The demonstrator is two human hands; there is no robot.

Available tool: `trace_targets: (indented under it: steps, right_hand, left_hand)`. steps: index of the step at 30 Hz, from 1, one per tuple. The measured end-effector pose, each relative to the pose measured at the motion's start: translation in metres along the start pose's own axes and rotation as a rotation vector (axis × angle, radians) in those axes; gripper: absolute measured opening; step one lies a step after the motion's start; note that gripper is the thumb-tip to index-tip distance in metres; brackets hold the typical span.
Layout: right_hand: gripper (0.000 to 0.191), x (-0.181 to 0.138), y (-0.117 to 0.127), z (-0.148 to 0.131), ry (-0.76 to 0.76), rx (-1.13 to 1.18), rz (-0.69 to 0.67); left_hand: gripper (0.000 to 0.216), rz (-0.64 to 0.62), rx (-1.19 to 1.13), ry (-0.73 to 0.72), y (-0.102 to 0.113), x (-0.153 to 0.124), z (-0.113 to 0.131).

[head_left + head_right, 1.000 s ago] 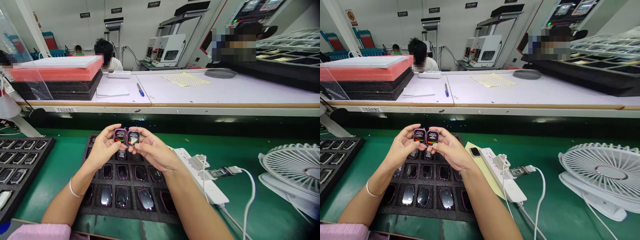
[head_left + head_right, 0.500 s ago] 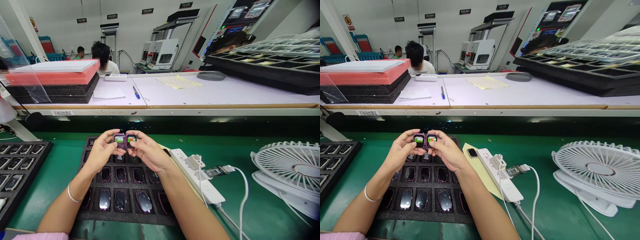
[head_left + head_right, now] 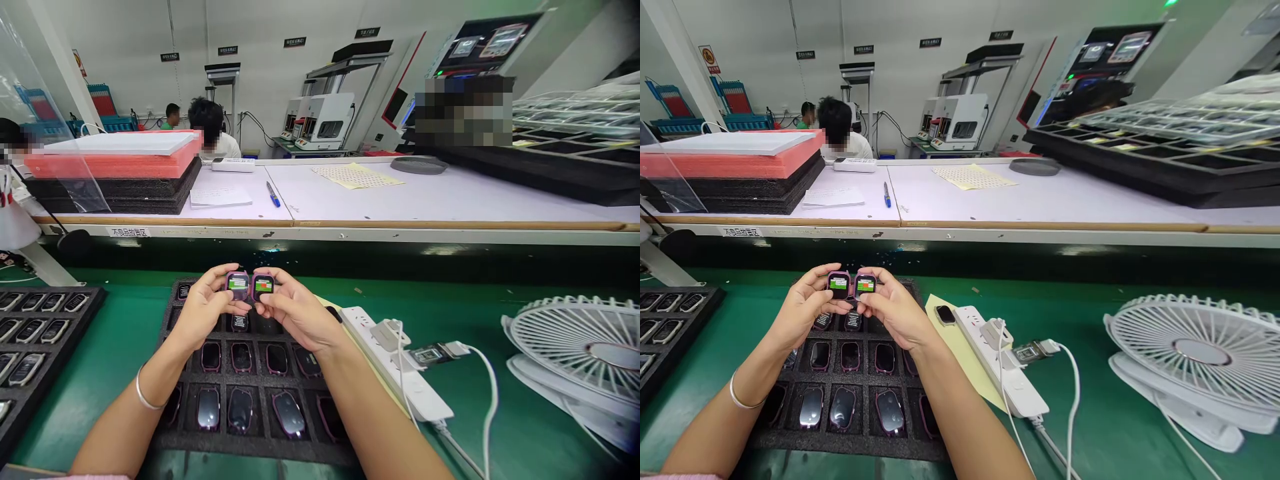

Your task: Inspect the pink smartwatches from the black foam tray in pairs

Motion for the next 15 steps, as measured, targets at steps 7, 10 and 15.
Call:
trace_targets:
  steps: [7,10,15]
  right_hand:
    - [0.062,0.006,0.002,0.004,-0.084,0.175,0.054]
    - [0.065,0.003,-0.001,0.001,-0.031,0.161,0.065]
    - [0.060,0.008,-0.017,-0.028,0.123,0.099,0.011]
  left_hand:
    - [0.074,0.025,-0.166,0.123,0.001,0.002,-0.005]
    - [0.076,0.007,-0.168,0.100,0.001,0.000,-0.003]
    - [0.069,-0.054,-0.096,-0.045,-0.004,0.007,0.026]
Point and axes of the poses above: each hand's wrist, its own x-axis towards the middle knuckle, its own y-axis out of the back of the hand, z = x × y, the point moved 5 cm from there along x, towards the middle knuckle, and after that the axes turned 1 degree about z, right-handed, at the moved point
